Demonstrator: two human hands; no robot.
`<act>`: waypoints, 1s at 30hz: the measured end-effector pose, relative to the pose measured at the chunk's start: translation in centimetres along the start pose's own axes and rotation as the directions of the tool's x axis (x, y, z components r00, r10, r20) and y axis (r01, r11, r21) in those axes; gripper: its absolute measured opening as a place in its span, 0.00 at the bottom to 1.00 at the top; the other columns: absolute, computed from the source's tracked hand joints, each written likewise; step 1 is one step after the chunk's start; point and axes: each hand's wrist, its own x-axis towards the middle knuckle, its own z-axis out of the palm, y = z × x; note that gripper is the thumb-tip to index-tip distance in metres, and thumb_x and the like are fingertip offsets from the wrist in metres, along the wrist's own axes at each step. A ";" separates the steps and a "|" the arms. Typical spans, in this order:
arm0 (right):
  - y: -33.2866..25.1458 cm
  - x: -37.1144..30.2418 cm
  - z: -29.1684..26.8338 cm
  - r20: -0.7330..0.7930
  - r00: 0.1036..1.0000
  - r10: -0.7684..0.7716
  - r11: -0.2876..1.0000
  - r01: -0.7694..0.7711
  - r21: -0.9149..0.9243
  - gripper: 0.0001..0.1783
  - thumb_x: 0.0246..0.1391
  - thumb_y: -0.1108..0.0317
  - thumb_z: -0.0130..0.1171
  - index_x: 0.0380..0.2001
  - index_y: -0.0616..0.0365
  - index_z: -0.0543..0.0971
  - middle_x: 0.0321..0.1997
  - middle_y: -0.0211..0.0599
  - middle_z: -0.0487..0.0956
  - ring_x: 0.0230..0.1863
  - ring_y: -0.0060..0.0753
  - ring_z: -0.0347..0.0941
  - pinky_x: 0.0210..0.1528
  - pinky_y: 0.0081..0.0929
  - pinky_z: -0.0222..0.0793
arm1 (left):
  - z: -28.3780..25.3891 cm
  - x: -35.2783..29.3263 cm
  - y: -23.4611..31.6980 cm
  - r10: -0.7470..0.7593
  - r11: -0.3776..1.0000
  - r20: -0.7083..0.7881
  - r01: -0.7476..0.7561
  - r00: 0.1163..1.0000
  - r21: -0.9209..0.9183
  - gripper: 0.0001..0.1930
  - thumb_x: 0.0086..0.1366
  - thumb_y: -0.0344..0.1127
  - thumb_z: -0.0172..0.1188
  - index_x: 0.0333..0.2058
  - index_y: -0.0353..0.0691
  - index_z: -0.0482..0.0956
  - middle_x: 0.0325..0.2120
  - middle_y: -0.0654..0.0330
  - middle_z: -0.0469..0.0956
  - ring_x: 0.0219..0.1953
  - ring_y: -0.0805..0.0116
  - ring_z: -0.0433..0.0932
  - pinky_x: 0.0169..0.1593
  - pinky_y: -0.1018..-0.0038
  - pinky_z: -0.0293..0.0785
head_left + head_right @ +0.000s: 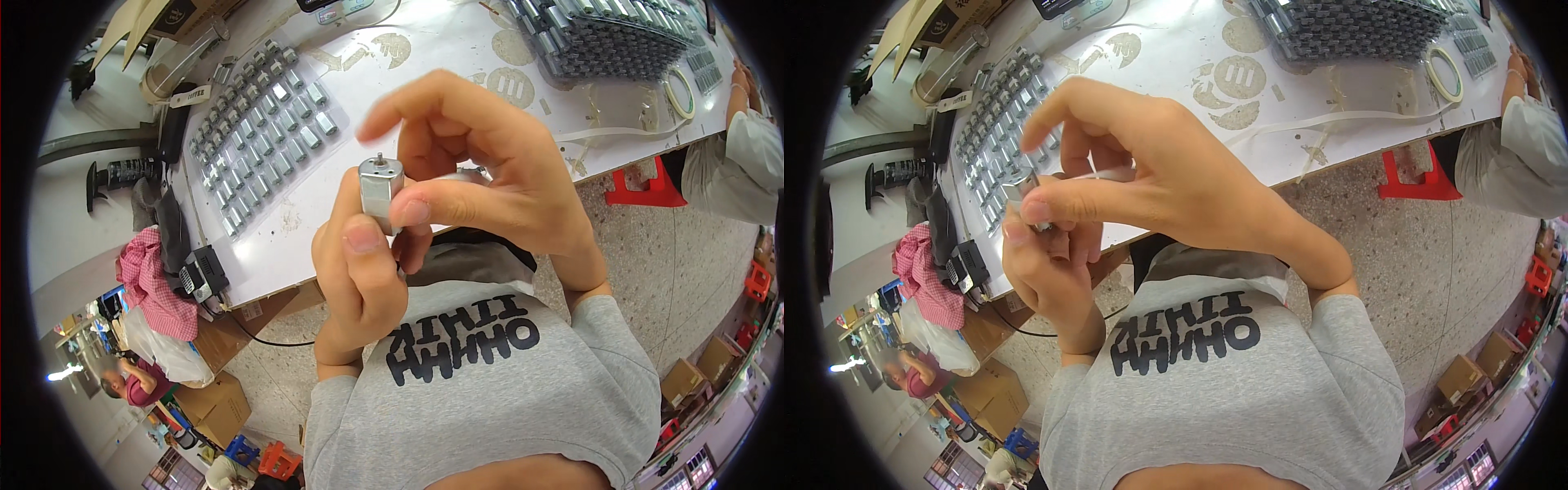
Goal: The person repeatedly picks up small cylindrical metal components from a table, wraps each one with a strip of white tape, and places the wrapped component back on the table. The process is repeated for multiple components throughout the clip.
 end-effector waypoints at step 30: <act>-1.0 -0.9 -1.2 0.152 0.978 0.140 0.989 -0.146 0.029 0.06 0.48 0.74 0.52 0.22 0.64 0.69 0.21 0.24 0.66 0.23 0.09 0.58 0.23 0.09 0.51 | 0.0 -0.2 -1.6 0.363 0.930 -0.116 -0.353 0.925 0.098 0.25 0.42 0.23 0.65 0.40 0.34 0.65 0.32 0.58 0.73 0.25 0.74 0.75 0.26 0.84 0.69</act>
